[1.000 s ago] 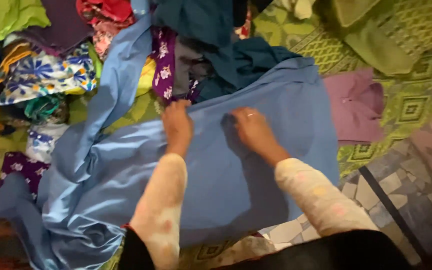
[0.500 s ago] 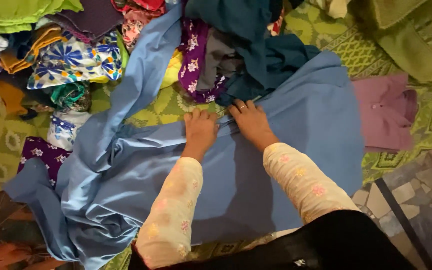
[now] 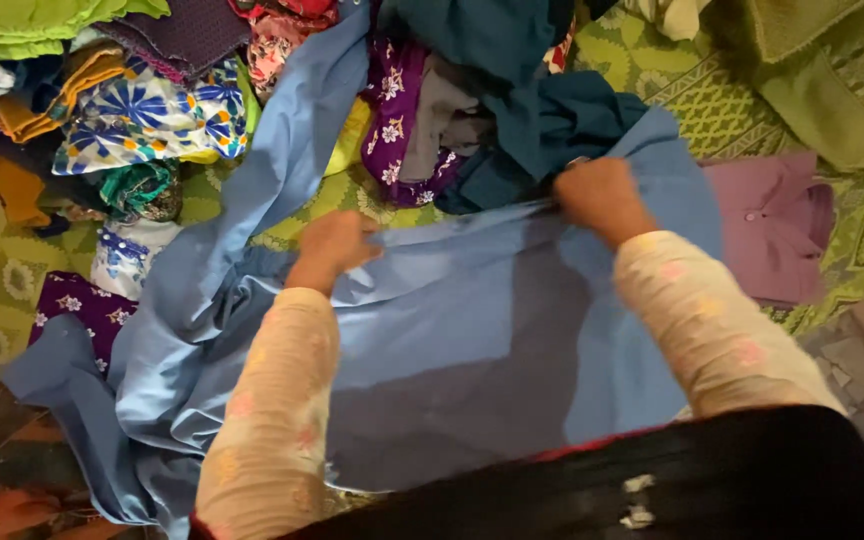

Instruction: The person folds a pink shirt and a blue shirt on a patterned bedspread. They smooth and align each garment, fold sleeves and sides, then fold the body into compact rectangles. The folded shirts are placed on the bed.

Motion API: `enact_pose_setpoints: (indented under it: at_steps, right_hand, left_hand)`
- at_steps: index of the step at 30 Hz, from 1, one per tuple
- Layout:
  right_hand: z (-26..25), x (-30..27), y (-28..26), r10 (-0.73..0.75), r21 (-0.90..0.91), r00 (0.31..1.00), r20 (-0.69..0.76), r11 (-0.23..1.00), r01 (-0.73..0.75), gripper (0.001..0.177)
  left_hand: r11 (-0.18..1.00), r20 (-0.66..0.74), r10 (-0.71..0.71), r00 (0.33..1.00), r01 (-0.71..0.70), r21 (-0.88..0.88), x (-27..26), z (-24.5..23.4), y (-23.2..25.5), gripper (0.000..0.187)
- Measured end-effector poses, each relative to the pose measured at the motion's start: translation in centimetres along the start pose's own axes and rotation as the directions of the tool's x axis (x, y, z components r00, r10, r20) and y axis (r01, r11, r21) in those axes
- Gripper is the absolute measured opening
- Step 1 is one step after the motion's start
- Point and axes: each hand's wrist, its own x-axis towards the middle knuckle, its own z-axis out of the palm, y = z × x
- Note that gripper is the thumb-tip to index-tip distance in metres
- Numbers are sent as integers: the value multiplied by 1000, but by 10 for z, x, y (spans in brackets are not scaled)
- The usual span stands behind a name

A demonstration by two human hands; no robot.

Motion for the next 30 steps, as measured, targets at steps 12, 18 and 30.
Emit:
enact_pose_setpoints:
  at_steps: [12, 18, 30]
  right_hand:
    - [-20, -27, 52, 592, 678, 677, -437, 712, -184, 23]
    - [-10, -24, 43, 476, 632, 644, -599, 775, 15, 30]
    - [-18, -79, -34, 457, 522, 659, -598, 846, -113, 63]
  left_hand:
    - [961, -605, -219, 766, 61, -270, 32, 36, 17, 27]
    - [993, -773, -120, 622, 59, -107, 45, 48, -6, 35]
    - [987, -681, 54, 730, 64, 147, -59, 92, 71, 68]
